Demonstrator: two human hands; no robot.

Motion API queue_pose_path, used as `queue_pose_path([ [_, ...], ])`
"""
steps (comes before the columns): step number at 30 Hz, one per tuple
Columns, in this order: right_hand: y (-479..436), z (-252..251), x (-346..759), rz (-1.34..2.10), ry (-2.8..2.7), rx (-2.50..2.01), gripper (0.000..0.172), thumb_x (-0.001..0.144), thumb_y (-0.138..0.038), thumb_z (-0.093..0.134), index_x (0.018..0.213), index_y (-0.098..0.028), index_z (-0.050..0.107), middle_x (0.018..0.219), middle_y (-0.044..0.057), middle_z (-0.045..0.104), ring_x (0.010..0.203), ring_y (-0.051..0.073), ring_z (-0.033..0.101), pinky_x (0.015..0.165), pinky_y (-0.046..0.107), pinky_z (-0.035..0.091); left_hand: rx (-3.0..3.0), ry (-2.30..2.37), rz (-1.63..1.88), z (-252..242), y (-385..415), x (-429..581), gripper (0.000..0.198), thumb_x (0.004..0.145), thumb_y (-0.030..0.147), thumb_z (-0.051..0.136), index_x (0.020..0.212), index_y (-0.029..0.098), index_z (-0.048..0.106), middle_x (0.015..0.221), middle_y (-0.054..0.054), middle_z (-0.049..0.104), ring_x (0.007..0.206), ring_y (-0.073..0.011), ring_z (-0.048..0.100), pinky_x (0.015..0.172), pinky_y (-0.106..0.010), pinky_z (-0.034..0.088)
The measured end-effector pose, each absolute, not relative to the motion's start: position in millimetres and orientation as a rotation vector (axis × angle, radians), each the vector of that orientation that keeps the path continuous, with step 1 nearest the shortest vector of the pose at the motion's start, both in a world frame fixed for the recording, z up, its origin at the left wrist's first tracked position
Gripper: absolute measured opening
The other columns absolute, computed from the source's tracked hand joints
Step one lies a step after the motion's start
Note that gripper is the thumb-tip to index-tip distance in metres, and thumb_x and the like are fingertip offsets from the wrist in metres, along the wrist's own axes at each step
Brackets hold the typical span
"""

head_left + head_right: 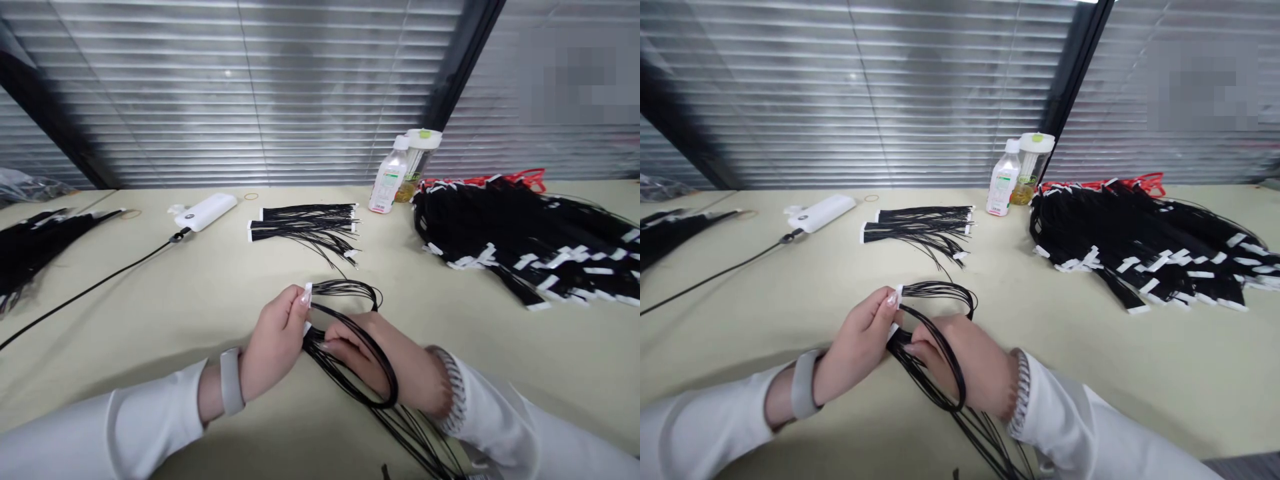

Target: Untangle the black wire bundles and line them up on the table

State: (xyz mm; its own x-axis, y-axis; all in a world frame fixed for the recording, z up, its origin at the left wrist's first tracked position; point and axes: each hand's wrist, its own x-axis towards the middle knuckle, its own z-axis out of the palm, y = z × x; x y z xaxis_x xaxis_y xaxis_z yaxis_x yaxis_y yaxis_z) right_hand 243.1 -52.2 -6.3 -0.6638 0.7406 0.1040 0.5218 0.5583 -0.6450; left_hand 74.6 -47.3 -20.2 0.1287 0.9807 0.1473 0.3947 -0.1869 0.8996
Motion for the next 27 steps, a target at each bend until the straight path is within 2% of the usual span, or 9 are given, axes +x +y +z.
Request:
queue_pose_path([
  [4, -49.8, -0.6, 251.7, 0.365, -2.567, -1.025, 0.028, 0.093, -0.024, 0.038, 0.070, -0.017, 0.053, 0.071, 0.001, 0.054, 0.063, 0.013, 0.047, 0.060, 0.026, 0.036, 1.670, 1.365, 1.048, -21.6, -47.0, 74.4, 0.032, 0.092, 0.033, 0.034, 0.064, 0.019, 0.040, 0.058, 0.004, 0.041, 0.054, -0.0113, 0.037, 0.052, -0.023, 0.030],
  [8, -46.2, 8.8, 263.7, -0.107, -2.539, -1.147, 0.021, 0.088, -0.020, 0.049, 0.070, -0.018, 0.060, 0.068, 0.003, 0.056, 0.066, 0.019, 0.049, 0.061, 0.032, 0.036, 1.609, 1.383, 1.056, -23.3, -44.5, 74.5, 0.033, 0.092, 0.036, 0.034, 0.066, 0.019, 0.042, 0.058, 0.004, 0.042, 0.053, -0.0113, 0.038, 0.050, -0.023, 0.030],
  [12, -40.0, 14.3, 275.9, -0.284, -2.210, -1.248, 0.012, 0.084, -0.017, 0.053, 0.081, -0.017, 0.065, 0.063, 0.003, 0.060, 0.059, 0.018, 0.052, 0.058, 0.033, 0.039, 1.603, 1.374, 1.060, -24.7, -43.2, 74.5, 0.033, 0.092, 0.037, 0.034, 0.067, 0.019, 0.043, 0.059, 0.004, 0.043, 0.054, -0.0114, 0.039, 0.052, -0.023, 0.031],
  [16, -36.7, 17.4, 280.4, 0.141, -1.621, -1.041, 0.028, 0.084, -0.016, 0.055, 0.110, -0.021, 0.061, 0.105, 0.007, 0.064, 0.084, 0.017, 0.061, 0.075, 0.034, 0.049, 1.620, 1.350, 1.039, -24.0, -44.5, 74.0, 0.033, 0.092, 0.036, 0.034, 0.066, 0.019, 0.043, 0.057, 0.005, 0.041, 0.054, -0.0110, 0.037, 0.051, -0.023, 0.031],
  [18, -37.9, 16.8, 278.5, 0.389, -1.375, -0.898, 0.026, 0.086, -0.019, 0.055, 0.110, -0.026, 0.062, 0.116, 0.005, 0.059, 0.091, 0.017, 0.062, 0.080, 0.036, 0.050, 1.628, 1.331, 1.032, -23.3, -45.7, 73.6, 0.033, 0.092, 0.036, 0.034, 0.065, 0.019, 0.042, 0.057, 0.005, 0.041, 0.054, -0.0109, 0.037, 0.052, -0.023, 0.031],
  [19, -38.9, 15.7, 277.1, 0.477, -1.305, -0.867, 0.021, 0.086, -0.021, 0.055, 0.103, -0.026, 0.064, 0.111, 0.004, 0.061, 0.088, 0.016, 0.063, 0.079, 0.035, 0.051, 1.632, 1.323, 1.028, -23.0, -46.3, 73.4, 0.034, 0.092, 0.037, 0.034, 0.065, 0.019, 0.042, 0.057, 0.004, 0.041, 0.054, -0.0108, 0.037, 0.052, -0.023, 0.031],
  [22, -41.3, 10.4, 272.3, 0.699, -1.314, -0.913, 0.008, 0.083, -0.020, 0.060, 0.087, -0.024, 0.064, 0.076, -0.002, 0.063, 0.060, 0.010, 0.060, 0.058, 0.025, 0.051, 1.643, 1.303, 1.012, -22.8, -47.3, 73.0, 0.035, 0.092, 0.037, 0.033, 0.064, 0.019, 0.041, 0.058, 0.004, 0.043, 0.055, -0.0108, 0.038, 0.052, -0.023, 0.031],
  [25, -42.5, 5.8, 267.6, 0.899, -1.489, -0.982, 0.026, 0.081, -0.016, 0.058, 0.106, -0.026, 0.056, 0.060, -0.008, 0.055, 0.049, 0.009, 0.055, 0.048, 0.021, 0.046, 1.647, 1.278, 1.021, -23.4, -47.2, 73.1, 0.034, 0.092, 0.038, 0.033, 0.065, 0.019, 0.041, 0.059, 0.004, 0.042, 0.056, -0.0108, 0.038, 0.053, -0.023, 0.032],
  [27, -43.4, 4.4, 264.7, 0.906, -1.644, -1.060, 0.023, 0.083, -0.017, 0.054, 0.105, -0.024, 0.057, 0.061, -0.007, 0.055, 0.050, 0.008, 0.054, 0.049, 0.020, 0.045, 1.647, 1.253, 1.029, -23.8, -46.8, 73.2, 0.034, 0.092, 0.038, 0.033, 0.065, 0.019, 0.040, 0.059, 0.004, 0.041, 0.056, -0.0108, 0.037, 0.053, -0.023, 0.032],
])
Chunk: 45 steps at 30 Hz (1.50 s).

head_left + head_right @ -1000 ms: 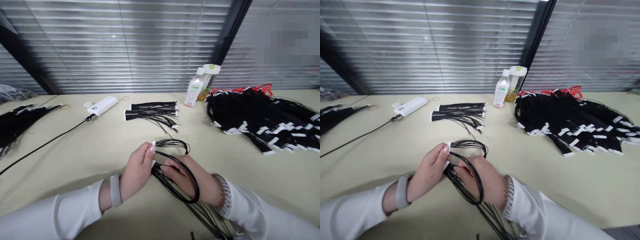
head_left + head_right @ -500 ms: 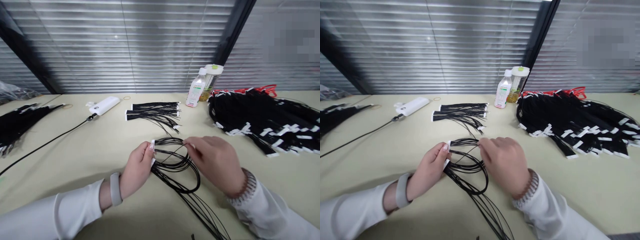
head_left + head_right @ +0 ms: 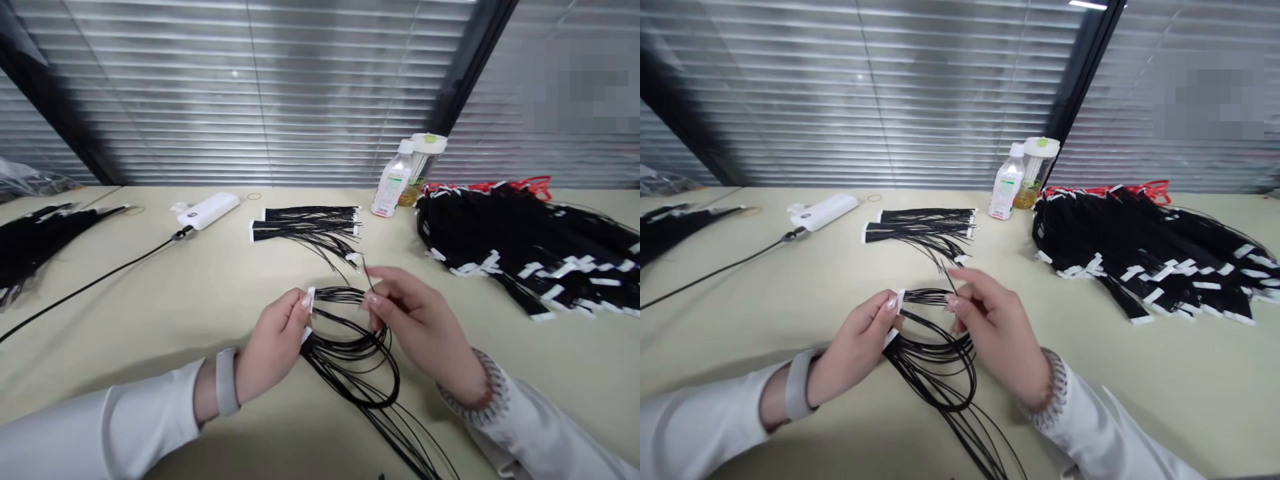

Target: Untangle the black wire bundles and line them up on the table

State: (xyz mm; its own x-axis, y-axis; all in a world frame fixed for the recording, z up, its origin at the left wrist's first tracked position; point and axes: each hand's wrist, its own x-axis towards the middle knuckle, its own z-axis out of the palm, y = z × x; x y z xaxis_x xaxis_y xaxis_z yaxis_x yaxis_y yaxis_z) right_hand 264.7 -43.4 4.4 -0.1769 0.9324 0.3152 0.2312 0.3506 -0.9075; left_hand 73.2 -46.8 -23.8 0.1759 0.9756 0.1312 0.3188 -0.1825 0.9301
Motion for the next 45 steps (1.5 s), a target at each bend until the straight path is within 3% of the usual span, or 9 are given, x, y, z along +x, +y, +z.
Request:
queue_pose_path([
  [2, -44.6, 4.4, 262.5, 0.801, -1.781, -1.155, 0.010, 0.084, -0.018, 0.053, 0.087, -0.020, 0.062, 0.064, -0.004, 0.058, 0.055, 0.009, 0.054, 0.052, 0.020, 0.044, 1.643, 1.235, 1.031, -24.0, -46.6, 73.2, 0.034, 0.092, 0.038, 0.033, 0.064, 0.019, 0.039, 0.059, 0.004, 0.040, 0.055, -0.0107, 0.036, 0.053, -0.023, 0.032],
  [4, -45.9, 5.1, 261.0, 0.706, -1.883, -1.212, 0.013, 0.083, -0.019, 0.054, 0.073, -0.019, 0.062, 0.064, -0.003, 0.059, 0.058, 0.009, 0.053, 0.055, 0.020, 0.042, 1.639, 1.230, 1.033, -23.8, -46.6, 72.8, 0.034, 0.092, 0.037, 0.033, 0.064, 0.019, 0.039, 0.059, 0.004, 0.040, 0.055, -0.0106, 0.035, 0.052, -0.023, 0.031],
  [13, -48.0, 2.5, 255.5, 0.719, -2.089, -1.229, 0.031, 0.087, -0.025, 0.049, 0.058, -0.017, 0.050, 0.053, -0.005, 0.043, 0.051, 0.008, 0.038, 0.050, 0.021, 0.032, 1.715, 1.193, 0.975, -21.7, -48.2, 73.0, 0.031, 0.092, 0.035, 0.033, 0.065, 0.019, 0.038, 0.060, 0.004, 0.039, 0.056, -0.0111, 0.035, 0.053, -0.023, 0.031],
  [26, -49.1, 5.7, 255.4, 0.731, -2.136, -1.152, 0.030, 0.089, -0.024, 0.046, 0.059, -0.017, 0.050, 0.054, -0.004, 0.043, 0.052, 0.009, 0.037, 0.050, 0.021, 0.032, 1.761, 1.182, 0.931, -21.0, -50.2, 72.0, 0.031, 0.092, 0.034, 0.031, 0.066, 0.020, 0.037, 0.059, 0.005, 0.039, 0.055, -0.0113, 0.035, 0.053, -0.024, 0.031],
  [36, -46.6, 2.0, 254.7, 0.657, -2.172, -1.146, 0.023, 0.088, -0.017, 0.048, 0.066, -0.018, 0.055, 0.060, -0.004, 0.054, 0.056, 0.009, 0.048, 0.056, 0.021, 0.036, 1.841, 1.167, 0.872, -18.5, -49.8, 72.6, 0.029, 0.091, 0.030, 0.033, 0.065, 0.020, 0.040, 0.059, 0.004, 0.042, 0.055, -0.0114, 0.038, 0.054, -0.024, 0.032],
  [38, -43.9, 2.2, 257.9, 0.628, -2.203, -1.191, 0.017, 0.087, -0.018, 0.050, 0.071, -0.018, 0.057, 0.062, -0.004, 0.056, 0.056, 0.009, 0.049, 0.057, 0.021, 0.038, 1.811, 1.194, 0.897, -18.5, -49.0, 73.1, 0.030, 0.091, 0.031, 0.033, 0.064, 0.020, 0.040, 0.059, 0.004, 0.041, 0.055, -0.0117, 0.038, 0.054, -0.024, 0.032],
  [40, -41.0, 3.6, 262.4, 0.522, -2.212, -1.259, 0.001, 0.082, -0.020, 0.057, 0.082, -0.019, 0.057, 0.066, -0.003, 0.057, 0.058, 0.011, 0.051, 0.057, 0.023, 0.039, 1.759, 1.256, 0.945, -19.0, -47.9, 73.7, 0.031, 0.091, 0.033, 0.033, 0.064, 0.020, 0.040, 0.058, 0.004, 0.040, 0.055, -0.0120, 0.037, 0.054, -0.024, 0.032],
  [43, -40.2, 9.0, 268.4, 0.218, -2.158, -1.256, 0.029, 0.072, -0.028, 0.069, 0.092, -0.018, 0.051, 0.080, 0.002, 0.057, 0.070, 0.016, 0.053, 0.062, 0.026, 0.043, 1.680, 1.332, 1.020, -19.6, -46.2, 74.2, 0.032, 0.090, 0.036, 0.035, 0.064, 0.019, 0.042, 0.058, 0.004, 0.042, 0.056, -0.0124, 0.038, 0.054, -0.024, 0.032],
  [45, -43.2, 13.7, 270.7, 0.060, -2.120, -1.184, 0.025, 0.073, -0.033, 0.068, 0.083, -0.018, 0.050, 0.080, 0.004, 0.054, 0.072, 0.017, 0.052, 0.062, 0.027, 0.042, 1.635, 1.372, 1.059, -19.5, -45.3, 74.2, 0.032, 0.090, 0.037, 0.036, 0.064, 0.020, 0.043, 0.058, 0.003, 0.043, 0.055, -0.0127, 0.039, 0.054, -0.024, 0.031],
])
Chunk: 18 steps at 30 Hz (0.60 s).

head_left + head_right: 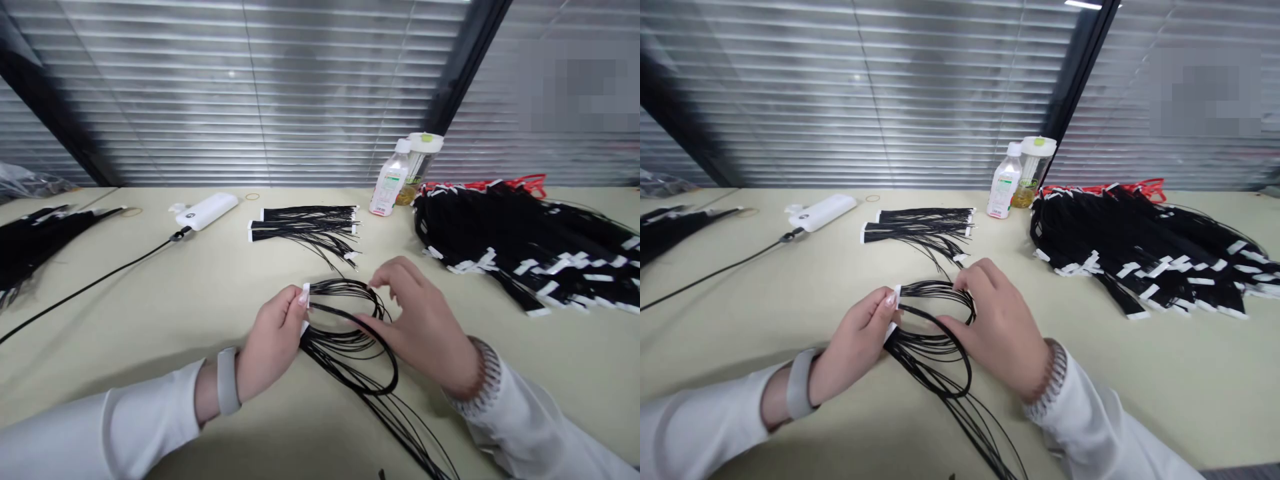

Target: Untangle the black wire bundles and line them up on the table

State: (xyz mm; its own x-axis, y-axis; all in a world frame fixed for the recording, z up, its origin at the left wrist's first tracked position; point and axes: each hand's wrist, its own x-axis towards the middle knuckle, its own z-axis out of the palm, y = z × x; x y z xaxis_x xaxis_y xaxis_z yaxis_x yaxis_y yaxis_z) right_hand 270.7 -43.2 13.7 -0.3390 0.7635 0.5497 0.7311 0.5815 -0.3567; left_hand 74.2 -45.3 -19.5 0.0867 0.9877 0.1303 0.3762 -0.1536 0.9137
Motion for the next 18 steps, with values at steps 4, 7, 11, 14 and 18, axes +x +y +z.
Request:
queue_pose_path([
  [4, -51.4, 18.5, 270.8, 0.119, -2.285, -1.170, 0.029, 0.084, -0.027, 0.054, 0.058, -0.019, 0.044, 0.055, -0.003, 0.043, 0.052, 0.011, 0.040, 0.050, 0.024, 0.029, 1.558, 1.445, 1.134, -18.3, -44.3, 74.3, 0.032, 0.090, 0.036, 0.035, 0.063, 0.020, 0.042, 0.059, 0.003, 0.045, 0.055, -0.0132, 0.040, 0.054, -0.024, 0.032],
  [7, -53.1, 15.5, 266.9, 0.436, -2.460, -1.271, 0.036, 0.084, -0.027, 0.052, 0.052, -0.018, 0.040, 0.049, -0.005, 0.036, 0.046, 0.008, 0.031, 0.047, 0.023, 0.025, 1.540, 1.427, 1.162, -18.1, -44.1, 74.3, 0.033, 0.092, 0.035, 0.034, 0.063, 0.020, 0.042, 0.059, 0.003, 0.045, 0.055, -0.0128, 0.040, 0.054, -0.024, 0.032],
  [11, -53.4, 9.2, 258.1, 0.818, -2.439, -1.154, 0.032, 0.087, -0.021, 0.045, 0.055, -0.017, 0.044, 0.049, -0.007, 0.034, 0.046, 0.007, 0.030, 0.046, 0.021, 0.025, 1.567, 1.412, 1.187, -19.7, -44.9, 73.6, 0.034, 0.093, 0.034, 0.032, 0.065, 0.019, 0.043, 0.061, 0.003, 0.046, 0.057, -0.0123, 0.041, 0.055, -0.023, 0.033],
  [14, -54.8, 5.1, 253.1, 0.850, -2.364, -1.112, 0.023, 0.085, -0.015, 0.046, 0.062, -0.018, 0.049, 0.053, -0.006, 0.044, 0.048, 0.007, 0.036, 0.047, 0.020, 0.029, 1.576, 1.398, 1.180, -21.2, -45.6, 72.9, 0.034, 0.093, 0.035, 0.032, 0.065, 0.019, 0.043, 0.060, 0.003, 0.045, 0.056, -0.0120, 0.040, 0.053, -0.023, 0.032],
  [18, -54.4, 0.4, 252.5, 0.594, -2.378, -1.120, 0.013, 0.081, -0.017, 0.049, 0.069, -0.018, 0.051, 0.060, -0.003, 0.052, 0.054, 0.009, 0.042, 0.053, 0.022, 0.033, 1.588, 1.386, 1.206, -22.1, -45.4, 72.6, 0.034, 0.093, 0.035, 0.032, 0.066, 0.019, 0.043, 0.060, 0.003, 0.045, 0.057, -0.0118, 0.041, 0.055, -0.023, 0.032],
])
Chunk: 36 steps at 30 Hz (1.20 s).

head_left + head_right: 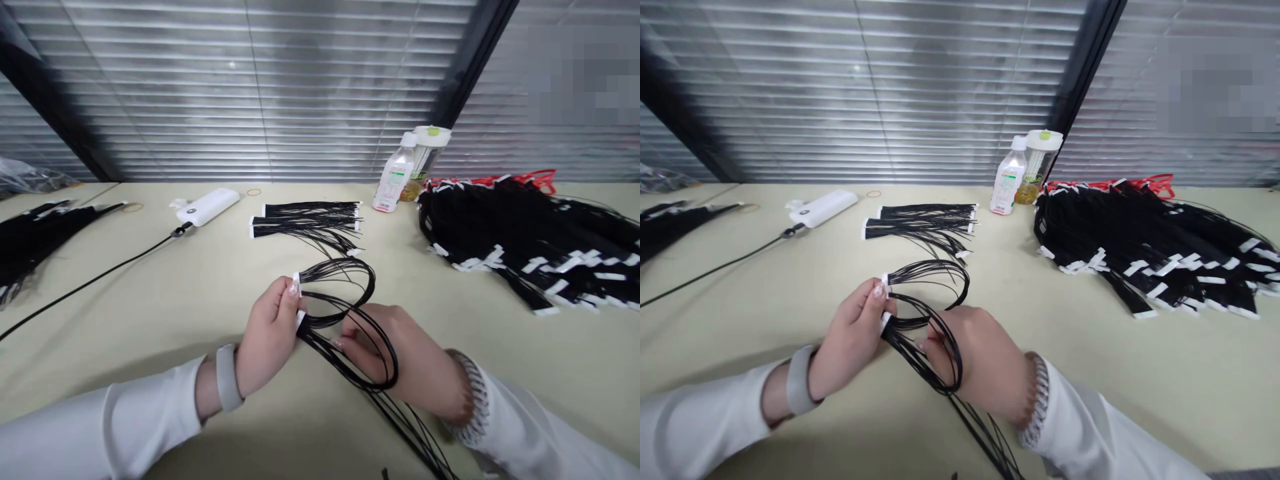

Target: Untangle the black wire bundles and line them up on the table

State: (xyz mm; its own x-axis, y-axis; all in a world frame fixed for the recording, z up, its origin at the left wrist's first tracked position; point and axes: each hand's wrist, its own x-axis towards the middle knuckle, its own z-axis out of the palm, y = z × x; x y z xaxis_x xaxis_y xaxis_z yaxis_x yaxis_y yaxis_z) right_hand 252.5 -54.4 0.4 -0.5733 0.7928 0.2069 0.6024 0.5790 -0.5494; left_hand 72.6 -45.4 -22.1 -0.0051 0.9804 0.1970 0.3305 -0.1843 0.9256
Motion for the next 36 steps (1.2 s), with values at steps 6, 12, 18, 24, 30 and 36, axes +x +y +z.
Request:
queue_pose_path([
  [6, -55.7, 0.3, 253.3, 0.245, -2.565, -1.056, 0.028, 0.086, -0.023, 0.048, 0.059, -0.018, 0.053, 0.062, 0.001, 0.055, 0.070, 0.016, 0.048, 0.073, 0.033, 0.034, 1.611, 1.405, 1.228, -22.1, -44.5, 72.5, 0.033, 0.094, 0.033, 0.031, 0.066, 0.019, 0.041, 0.061, 0.004, 0.043, 0.057, -0.0117, 0.039, 0.055, -0.023, 0.032],
  [12, -64.5, 5.7, 248.0, 0.313, -2.424, -1.265, 0.017, 0.086, -0.022, 0.048, 0.072, -0.021, 0.058, 0.075, 0.002, 0.063, 0.077, 0.019, 0.051, 0.073, 0.035, 0.034, 1.609, 1.419, 1.212, -21.5, -44.5, 73.1, 0.033, 0.094, 0.033, 0.030, 0.065, 0.019, 0.041, 0.060, 0.004, 0.042, 0.057, -0.0116, 0.039, 0.055, -0.023, 0.032],
  [18, -62.8, 1.8, 240.8, 0.974, -2.274, -0.908, 0.026, 0.094, -0.021, 0.036, 0.081, -0.022, 0.058, 0.078, -0.003, 0.061, 0.071, 0.010, 0.055, 0.067, 0.020, 0.042, 1.616, 1.360, 1.222, -23.3, -49.8, 72.4, 0.031, 0.094, 0.033, 0.032, 0.068, 0.020, 0.040, 0.059, 0.004, 0.043, 0.054, -0.0110, 0.038, 0.051, -0.022, 0.031],
  [24, -58.5, -9.9, 237.2, 0.999, -2.212, -0.934, 0.029, 0.088, -0.018, 0.042, 0.059, -0.017, 0.046, 0.056, -0.005, 0.044, 0.054, 0.008, 0.039, 0.050, 0.019, 0.030, 1.690, 1.322, 1.238, -25.0, -52.2, 71.6, 0.029, 0.094, 0.030, 0.032, 0.069, 0.019, 0.041, 0.059, 0.004, 0.044, 0.053, -0.0102, 0.039, 0.051, -0.021, 0.033],
  [30, -59.9, -10.5, 237.7, 1.009, -2.255, -1.009, 0.027, 0.084, -0.014, 0.044, 0.057, -0.017, 0.040, 0.053, -0.006, 0.037, 0.052, 0.007, 0.035, 0.048, 0.020, 0.026, 1.715, 1.307, 1.207, -25.2, -51.2, 72.1, 0.028, 0.094, 0.029, 0.032, 0.069, 0.019, 0.041, 0.059, 0.005, 0.045, 0.053, -0.0097, 0.039, 0.051, -0.020, 0.032],
  [36, -63.9, -5.1, 237.0, 0.899, -2.267, -1.079, 0.021, 0.081, -0.009, 0.043, 0.062, -0.018, 0.043, 0.057, -0.006, 0.045, 0.053, 0.007, 0.039, 0.052, 0.019, 0.030, 1.727, 1.331, 1.165, -25.4, -51.4, 71.8, 0.027, 0.093, 0.028, 0.033, 0.069, 0.019, 0.041, 0.059, 0.005, 0.045, 0.054, -0.0099, 0.040, 0.052, -0.020, 0.033],
])
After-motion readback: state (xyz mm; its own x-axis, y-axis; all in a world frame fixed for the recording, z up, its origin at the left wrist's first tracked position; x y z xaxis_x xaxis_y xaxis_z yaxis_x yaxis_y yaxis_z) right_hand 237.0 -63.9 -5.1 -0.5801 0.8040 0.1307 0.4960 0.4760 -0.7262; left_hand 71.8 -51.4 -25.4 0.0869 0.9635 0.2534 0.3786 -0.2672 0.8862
